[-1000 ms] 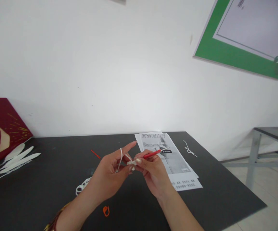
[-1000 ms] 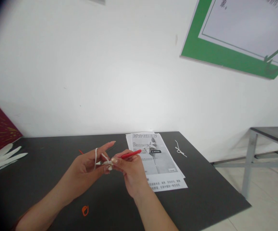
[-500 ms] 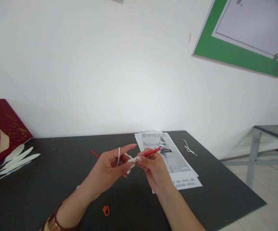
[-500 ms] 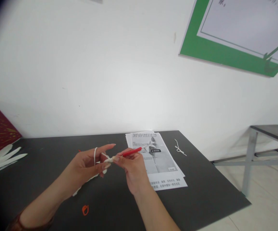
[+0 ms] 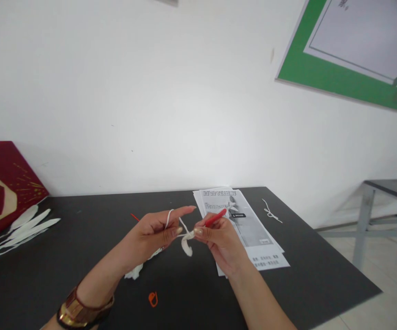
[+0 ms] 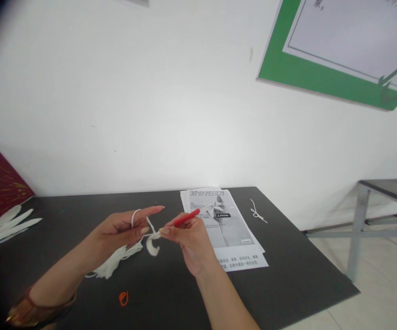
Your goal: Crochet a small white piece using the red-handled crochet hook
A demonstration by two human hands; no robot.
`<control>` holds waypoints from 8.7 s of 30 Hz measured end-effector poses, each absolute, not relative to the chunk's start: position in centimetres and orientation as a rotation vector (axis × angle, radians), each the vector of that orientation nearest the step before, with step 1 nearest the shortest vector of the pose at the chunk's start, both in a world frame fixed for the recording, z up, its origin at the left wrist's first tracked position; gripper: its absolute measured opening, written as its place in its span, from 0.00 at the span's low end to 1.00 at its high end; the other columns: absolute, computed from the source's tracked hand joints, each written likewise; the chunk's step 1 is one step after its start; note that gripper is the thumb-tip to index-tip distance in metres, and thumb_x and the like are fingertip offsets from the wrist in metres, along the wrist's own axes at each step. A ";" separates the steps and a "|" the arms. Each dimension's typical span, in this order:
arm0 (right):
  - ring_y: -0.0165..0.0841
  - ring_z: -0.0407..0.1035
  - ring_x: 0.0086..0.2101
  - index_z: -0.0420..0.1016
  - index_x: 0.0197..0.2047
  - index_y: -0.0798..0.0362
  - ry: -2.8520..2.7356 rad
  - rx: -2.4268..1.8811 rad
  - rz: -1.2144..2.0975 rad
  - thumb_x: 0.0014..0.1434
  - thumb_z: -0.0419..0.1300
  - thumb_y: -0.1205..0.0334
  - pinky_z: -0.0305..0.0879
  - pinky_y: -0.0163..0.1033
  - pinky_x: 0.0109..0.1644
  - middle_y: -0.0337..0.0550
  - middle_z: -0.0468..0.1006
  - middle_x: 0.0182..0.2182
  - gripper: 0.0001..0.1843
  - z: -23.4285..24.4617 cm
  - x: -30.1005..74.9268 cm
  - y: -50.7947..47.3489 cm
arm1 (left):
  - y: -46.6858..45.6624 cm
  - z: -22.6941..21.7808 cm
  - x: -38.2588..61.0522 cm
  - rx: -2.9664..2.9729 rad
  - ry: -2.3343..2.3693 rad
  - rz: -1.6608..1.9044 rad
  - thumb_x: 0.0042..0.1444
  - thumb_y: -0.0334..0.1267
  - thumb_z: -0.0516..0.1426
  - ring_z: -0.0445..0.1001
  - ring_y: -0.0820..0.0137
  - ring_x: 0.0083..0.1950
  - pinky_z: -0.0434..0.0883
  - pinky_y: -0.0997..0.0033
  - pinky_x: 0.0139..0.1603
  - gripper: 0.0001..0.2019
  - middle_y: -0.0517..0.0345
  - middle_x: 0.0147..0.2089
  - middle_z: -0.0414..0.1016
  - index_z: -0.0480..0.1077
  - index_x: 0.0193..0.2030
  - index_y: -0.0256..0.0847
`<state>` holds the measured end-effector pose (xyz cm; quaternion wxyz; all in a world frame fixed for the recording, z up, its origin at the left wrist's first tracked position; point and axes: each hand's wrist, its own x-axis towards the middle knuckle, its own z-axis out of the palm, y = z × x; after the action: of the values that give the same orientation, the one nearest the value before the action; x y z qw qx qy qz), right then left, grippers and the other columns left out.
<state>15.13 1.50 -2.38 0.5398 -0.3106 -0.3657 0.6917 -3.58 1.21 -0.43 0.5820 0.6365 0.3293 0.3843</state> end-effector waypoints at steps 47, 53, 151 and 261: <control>0.31 0.70 0.24 0.78 0.21 0.52 -1.020 -0.885 1.269 0.34 0.76 0.67 0.66 0.36 0.29 0.37 0.78 0.21 0.11 -2.6 14.5 1.3 | -0.4 -1.2 -0.9 1.979 1.259 1.068 0.52 0.27 0.52 0.75 0.68 0.34 0.74 0.66 0.43 0.31 0.58 0.34 0.76 0.59 0.66 0.37; 0.32 0.71 0.25 0.79 0.22 0.51 -1.041 -0.884 1.242 0.35 0.76 0.66 0.67 0.38 0.30 0.38 0.79 0.22 0.11 -2.5 14.6 1.2 | -0.4 -1.7 -1.1 2.046 1.262 1.123 0.56 0.31 0.52 0.75 0.67 0.35 0.73 0.66 0.42 0.28 0.55 0.36 0.75 0.60 0.65 0.38; 0.26 0.70 0.24 0.80 0.33 0.56 -0.772 -0.607 1.494 0.48 0.72 0.60 0.76 0.33 0.31 0.40 0.80 0.25 0.10 -2.8 14.8 1.6 | 0.1 -0.4 -0.8 0.951 0.783 1.350 0.49 0.32 0.65 0.68 0.75 0.29 0.74 0.69 0.36 0.38 0.68 0.27 0.66 0.58 0.67 0.50; 0.29 0.68 0.22 0.78 0.19 0.51 -1.134 -0.328 1.853 0.33 0.77 0.66 0.64 0.33 0.26 0.38 0.77 0.20 0.11 -3.8 15.1 1.3 | -0.2 -0.6 -3.0 1.191 0.496 0.719 0.54 0.34 0.62 0.70 0.73 0.25 0.65 0.75 0.27 0.27 0.56 0.31 0.77 0.67 0.61 0.51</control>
<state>15.08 1.31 -3.78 0.4550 -0.1331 -0.4597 0.7509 -2.97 -0.17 -0.64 0.7397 0.5427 0.2259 0.3276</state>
